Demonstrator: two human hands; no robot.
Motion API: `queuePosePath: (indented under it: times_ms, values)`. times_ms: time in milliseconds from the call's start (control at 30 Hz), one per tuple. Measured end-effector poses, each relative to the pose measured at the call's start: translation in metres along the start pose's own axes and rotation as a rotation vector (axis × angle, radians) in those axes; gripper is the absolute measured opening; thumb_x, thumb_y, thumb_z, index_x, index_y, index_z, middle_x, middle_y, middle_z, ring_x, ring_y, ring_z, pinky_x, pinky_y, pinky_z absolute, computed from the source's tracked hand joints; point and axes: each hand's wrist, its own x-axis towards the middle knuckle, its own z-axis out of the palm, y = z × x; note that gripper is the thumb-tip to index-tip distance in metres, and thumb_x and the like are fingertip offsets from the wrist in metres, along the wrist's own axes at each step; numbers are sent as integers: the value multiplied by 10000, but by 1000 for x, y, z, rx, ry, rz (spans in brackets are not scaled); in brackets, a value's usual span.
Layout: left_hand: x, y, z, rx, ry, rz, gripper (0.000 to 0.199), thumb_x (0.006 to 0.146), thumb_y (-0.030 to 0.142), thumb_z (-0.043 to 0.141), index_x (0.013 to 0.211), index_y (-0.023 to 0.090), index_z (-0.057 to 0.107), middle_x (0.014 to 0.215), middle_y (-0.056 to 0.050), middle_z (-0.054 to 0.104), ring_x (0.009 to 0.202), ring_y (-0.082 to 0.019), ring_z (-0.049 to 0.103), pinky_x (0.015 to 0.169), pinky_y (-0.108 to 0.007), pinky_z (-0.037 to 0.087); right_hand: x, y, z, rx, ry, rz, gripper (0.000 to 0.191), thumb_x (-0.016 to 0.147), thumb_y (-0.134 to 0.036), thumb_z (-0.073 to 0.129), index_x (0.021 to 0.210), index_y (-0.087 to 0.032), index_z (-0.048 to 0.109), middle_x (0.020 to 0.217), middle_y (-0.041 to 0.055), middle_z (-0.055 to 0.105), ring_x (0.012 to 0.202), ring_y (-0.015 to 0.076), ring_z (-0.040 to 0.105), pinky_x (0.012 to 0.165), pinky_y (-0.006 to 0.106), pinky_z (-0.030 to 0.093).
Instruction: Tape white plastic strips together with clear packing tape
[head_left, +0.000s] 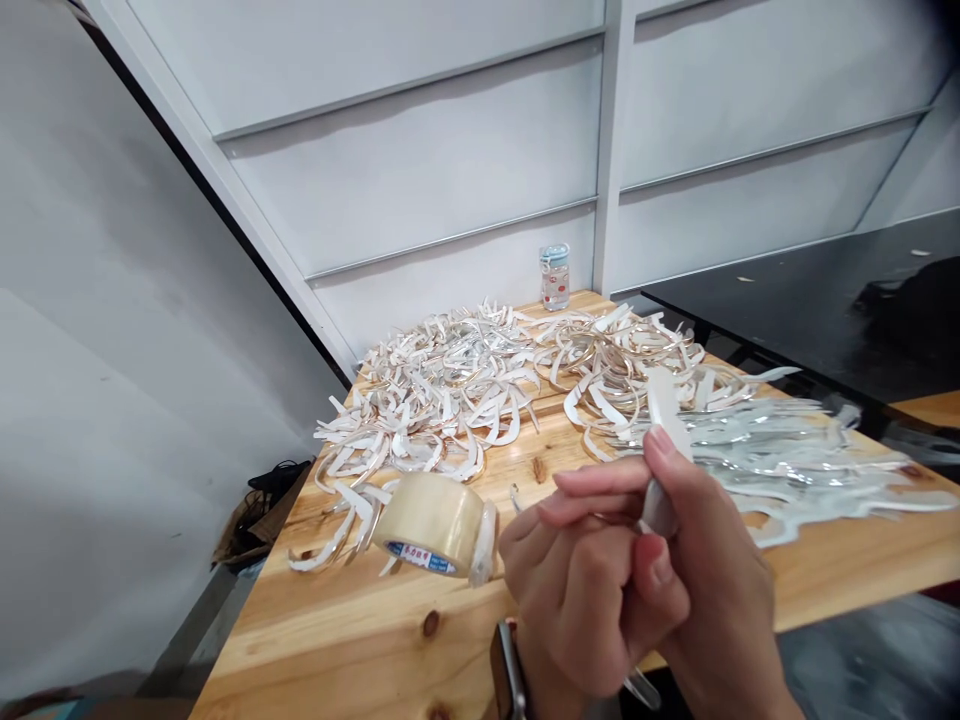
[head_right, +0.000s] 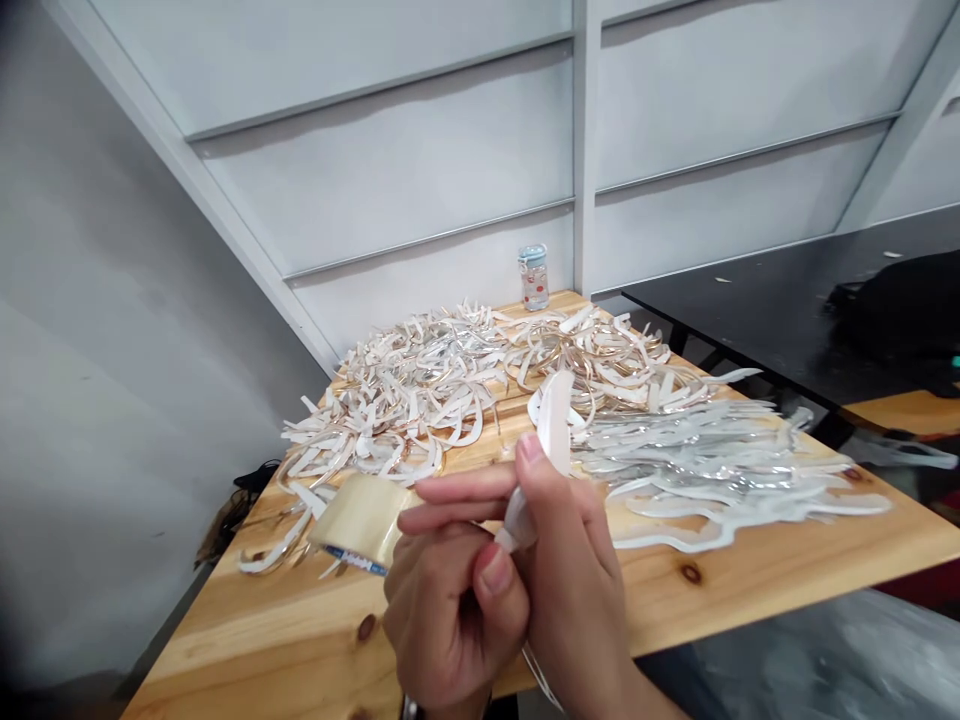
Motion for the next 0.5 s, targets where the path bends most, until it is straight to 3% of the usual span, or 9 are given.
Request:
queuePosePath:
  times_ms: [167, 300, 367, 500]
  values:
    - [-5, 5, 1, -35, 19, -9, 246, 1012, 227, 446, 785, 189, 531, 701, -23, 727, 565, -122, 653, 540, -261, 489, 6, 0, -9, 44, -117, 69, 508, 972, -569, 449, 853, -257, 833, 627, 43, 774, 565, 212, 748, 574, 304, 636]
    - [-8, 12, 3, -107, 210, -126, 356, 1042, 317, 388, 709, 208, 446, 452, 61, 489, 370, -94, 432, 443, -274, 379, 23, 6, -16, 131, 34, 98, 529, 962, -598, 467, 868, -218, 823, 506, 43, 716, 480, 182, 688, 486, 264, 566]
    - [-8, 14, 4, -191, 267, -176, 390, 1043, 334, 384, 677, 202, 409, 427, 79, 405, 341, -78, 321, 427, -270, 320, 31, 9, -17, 195, 102, 83, 455, 951, -570, 521, 907, -224, 813, 584, 38, 753, 511, 159, 695, 433, 223, 490]
    - [-10, 10, 3, -250, 255, -193, 359, 1024, 317, 419, 689, 199, 470, 482, 65, 475, 373, -87, 372, 458, -278, 332, 37, 10, -19, 145, 67, 77, 481, 973, -581, 472, 1030, -218, 784, 756, 58, 799, 662, 174, 743, 525, 238, 507]
